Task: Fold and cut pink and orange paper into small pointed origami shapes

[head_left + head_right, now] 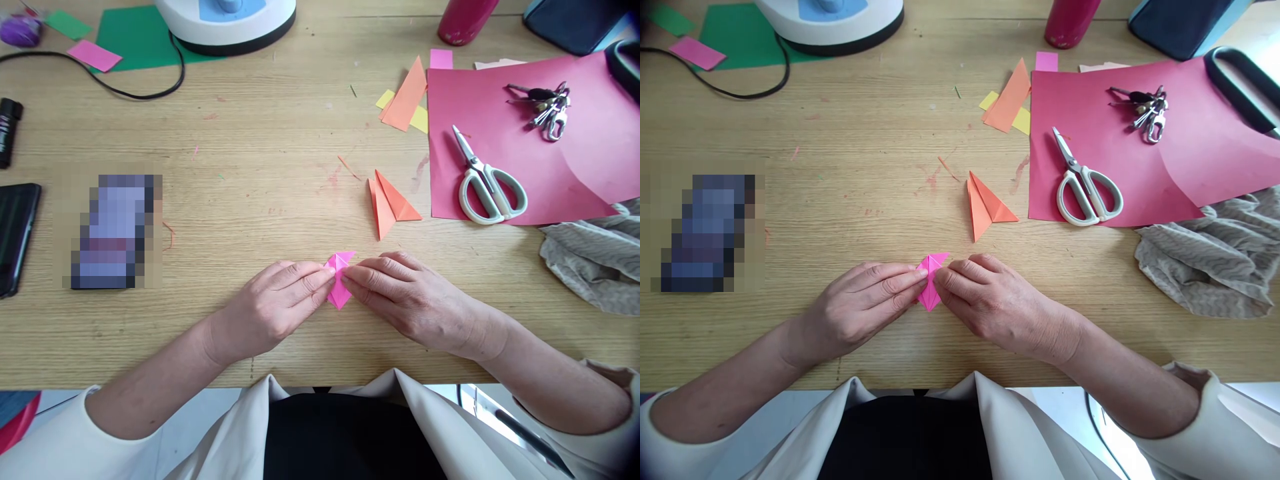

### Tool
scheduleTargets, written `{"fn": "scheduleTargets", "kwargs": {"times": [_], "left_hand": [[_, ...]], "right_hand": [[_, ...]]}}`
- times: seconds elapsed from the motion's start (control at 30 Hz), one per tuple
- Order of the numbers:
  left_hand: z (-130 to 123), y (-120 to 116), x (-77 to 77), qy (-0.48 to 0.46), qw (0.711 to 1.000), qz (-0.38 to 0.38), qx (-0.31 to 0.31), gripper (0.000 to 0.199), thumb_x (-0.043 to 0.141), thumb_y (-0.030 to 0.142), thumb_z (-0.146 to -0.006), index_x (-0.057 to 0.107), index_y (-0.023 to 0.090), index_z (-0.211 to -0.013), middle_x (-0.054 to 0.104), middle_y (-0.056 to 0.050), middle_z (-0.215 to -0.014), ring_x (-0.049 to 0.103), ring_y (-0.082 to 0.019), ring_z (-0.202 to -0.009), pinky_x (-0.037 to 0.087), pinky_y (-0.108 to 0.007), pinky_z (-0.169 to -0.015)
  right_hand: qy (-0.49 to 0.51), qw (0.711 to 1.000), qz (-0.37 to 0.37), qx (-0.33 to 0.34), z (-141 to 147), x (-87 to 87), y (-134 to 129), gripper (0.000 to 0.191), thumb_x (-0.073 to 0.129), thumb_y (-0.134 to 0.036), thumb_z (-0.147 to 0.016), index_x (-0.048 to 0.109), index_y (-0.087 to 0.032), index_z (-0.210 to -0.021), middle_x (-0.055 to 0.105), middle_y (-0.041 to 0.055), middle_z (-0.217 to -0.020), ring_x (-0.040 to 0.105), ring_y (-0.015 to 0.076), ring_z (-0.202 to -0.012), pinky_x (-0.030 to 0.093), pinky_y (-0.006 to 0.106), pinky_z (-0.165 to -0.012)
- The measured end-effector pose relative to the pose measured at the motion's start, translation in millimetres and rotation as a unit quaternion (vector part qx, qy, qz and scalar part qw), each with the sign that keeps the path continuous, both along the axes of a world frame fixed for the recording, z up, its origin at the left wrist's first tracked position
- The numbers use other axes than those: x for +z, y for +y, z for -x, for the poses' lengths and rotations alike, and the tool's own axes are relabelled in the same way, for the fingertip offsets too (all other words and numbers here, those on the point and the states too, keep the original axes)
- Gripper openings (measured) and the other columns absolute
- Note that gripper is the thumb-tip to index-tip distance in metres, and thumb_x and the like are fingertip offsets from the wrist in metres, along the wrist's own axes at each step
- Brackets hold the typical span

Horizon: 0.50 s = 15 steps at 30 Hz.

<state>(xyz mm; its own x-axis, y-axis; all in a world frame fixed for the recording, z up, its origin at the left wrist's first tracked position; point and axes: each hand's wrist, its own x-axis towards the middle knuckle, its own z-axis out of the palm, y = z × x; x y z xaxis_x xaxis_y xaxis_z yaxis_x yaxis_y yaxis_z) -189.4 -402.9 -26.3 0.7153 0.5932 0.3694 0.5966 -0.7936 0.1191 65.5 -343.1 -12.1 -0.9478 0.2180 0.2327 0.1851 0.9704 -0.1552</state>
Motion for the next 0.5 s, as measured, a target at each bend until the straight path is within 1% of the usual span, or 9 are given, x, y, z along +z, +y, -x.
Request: {"fn": "scheduleTargets", "kwargs": {"times": [0.1,0.2,0.3,0.5], "left_hand": [[0.6,-0.6,-0.4,-0.008,1.000,0.002,-0.007,0.033,0.059,0.005,-0.092,0.061,0.007,-0.125,0.069,-0.014,-0.128,0.062,-0.026,-0.123,0.057,-0.039,-0.096],[1.4,-0.9,-0.9,-0.009,1.000,-0.001,-0.020,0.034,0.059,0.004,-0.092,0.060,0.004,-0.126,0.069,-0.016,-0.128,0.062,-0.027,-0.124,0.057,-0.040,-0.097],[2.5,-0.7,-1.3,-0.005,0.999,0.006,-0.032,0.037,0.058,0.003,-0.092,0.058,0.002,-0.129,0.066,-0.019,-0.132,0.059,-0.028,-0.129,0.057,-0.041,-0.101],[5.8,0.7,-1.4,0.011,0.999,0.004,-0.049,0.038,0.058,0.003,-0.092,0.057,0.006,-0.130,0.064,-0.018,-0.134,0.058,-0.028,-0.129,0.057,-0.042,-0.101]], "right_hand": [[0.008,1.000,0.005,0.014,1.2,0.9,-1.0,0.032,0.036,-0.007,-0.102,0.063,-0.003,-0.119,0.068,0.0169,-0.121,0.063,0.0236,-0.099,0.053,0.040,-0.082],[0.013,0.999,0.022,0.023,2.3,1.2,-2.0,0.029,0.038,-0.008,-0.103,0.066,-0.005,-0.110,0.070,0.0157,-0.114,0.064,0.0233,-0.098,0.054,0.039,-0.080],[0.024,0.999,0.035,0.025,3.1,1.1,-2.0,0.028,0.039,-0.008,-0.102,0.068,-0.006,-0.105,0.071,0.0146,-0.109,0.065,0.0232,-0.096,0.054,0.040,-0.079],[0.039,0.998,0.048,0.026,3.6,1.8,-0.7,0.030,0.038,-0.007,-0.102,0.068,-0.005,-0.103,0.071,0.0149,-0.103,0.066,0.0235,-0.093,0.055,0.040,-0.080]]}}
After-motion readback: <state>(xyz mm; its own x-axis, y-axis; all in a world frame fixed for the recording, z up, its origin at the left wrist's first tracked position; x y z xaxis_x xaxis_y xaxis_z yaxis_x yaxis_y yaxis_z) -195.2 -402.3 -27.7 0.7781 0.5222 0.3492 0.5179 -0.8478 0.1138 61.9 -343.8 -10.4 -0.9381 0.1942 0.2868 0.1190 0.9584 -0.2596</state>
